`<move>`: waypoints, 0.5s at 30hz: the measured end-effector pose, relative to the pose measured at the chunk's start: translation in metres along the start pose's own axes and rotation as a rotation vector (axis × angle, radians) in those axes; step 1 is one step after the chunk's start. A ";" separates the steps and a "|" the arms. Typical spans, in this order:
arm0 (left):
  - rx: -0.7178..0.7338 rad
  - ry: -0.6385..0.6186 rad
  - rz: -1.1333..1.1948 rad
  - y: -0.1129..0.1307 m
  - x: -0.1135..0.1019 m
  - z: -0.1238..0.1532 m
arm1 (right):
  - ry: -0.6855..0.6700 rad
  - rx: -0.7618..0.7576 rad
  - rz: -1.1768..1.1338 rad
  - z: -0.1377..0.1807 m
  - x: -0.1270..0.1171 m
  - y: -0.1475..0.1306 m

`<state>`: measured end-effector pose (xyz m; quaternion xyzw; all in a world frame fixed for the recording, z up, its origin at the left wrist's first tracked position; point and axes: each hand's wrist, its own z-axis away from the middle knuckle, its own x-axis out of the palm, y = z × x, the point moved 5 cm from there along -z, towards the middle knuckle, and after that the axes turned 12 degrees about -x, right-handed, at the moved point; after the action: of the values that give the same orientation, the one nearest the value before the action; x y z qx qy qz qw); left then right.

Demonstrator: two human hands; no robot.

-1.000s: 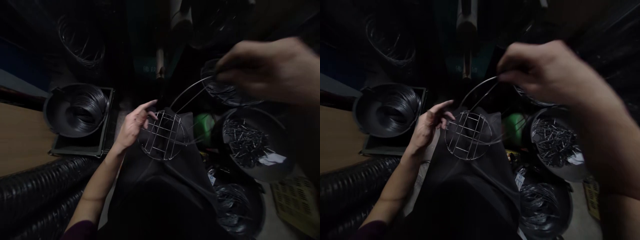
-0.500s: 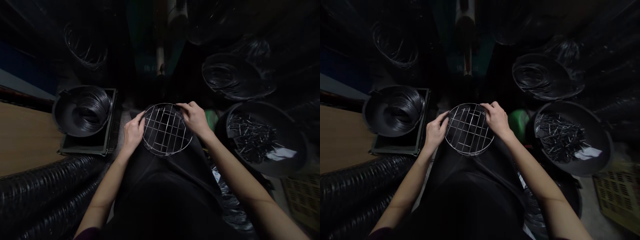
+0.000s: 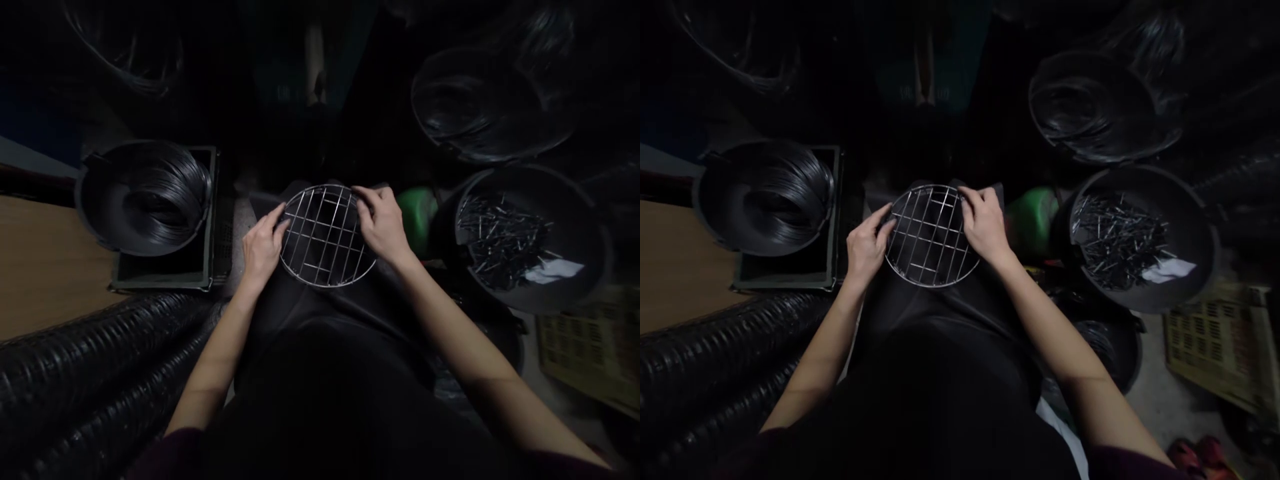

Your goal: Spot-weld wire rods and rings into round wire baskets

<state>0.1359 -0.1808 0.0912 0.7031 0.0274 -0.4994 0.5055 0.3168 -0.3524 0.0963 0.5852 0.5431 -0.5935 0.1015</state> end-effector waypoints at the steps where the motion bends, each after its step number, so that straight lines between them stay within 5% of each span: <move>1: 0.005 0.000 0.009 -0.004 0.003 -0.001 | 0.002 0.012 -0.027 0.002 0.002 0.004; 5: 0.086 -0.026 0.070 -0.013 0.013 -0.007 | 0.077 0.039 -0.016 0.014 -0.007 0.005; 9: 0.184 -0.163 0.149 -0.011 0.017 -0.011 | 0.131 -0.082 0.236 0.043 -0.026 -0.033; 12: 0.185 -0.230 0.196 -0.010 0.019 -0.010 | 0.039 -0.252 0.292 0.072 -0.012 -0.051; 15: 0.175 -0.264 0.245 -0.010 0.023 -0.008 | -0.061 -0.258 0.244 0.095 0.017 -0.043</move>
<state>0.1473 -0.1807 0.0669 0.6710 -0.1683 -0.5224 0.4986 0.2236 -0.4000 0.0793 0.6104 0.5364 -0.5200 0.2634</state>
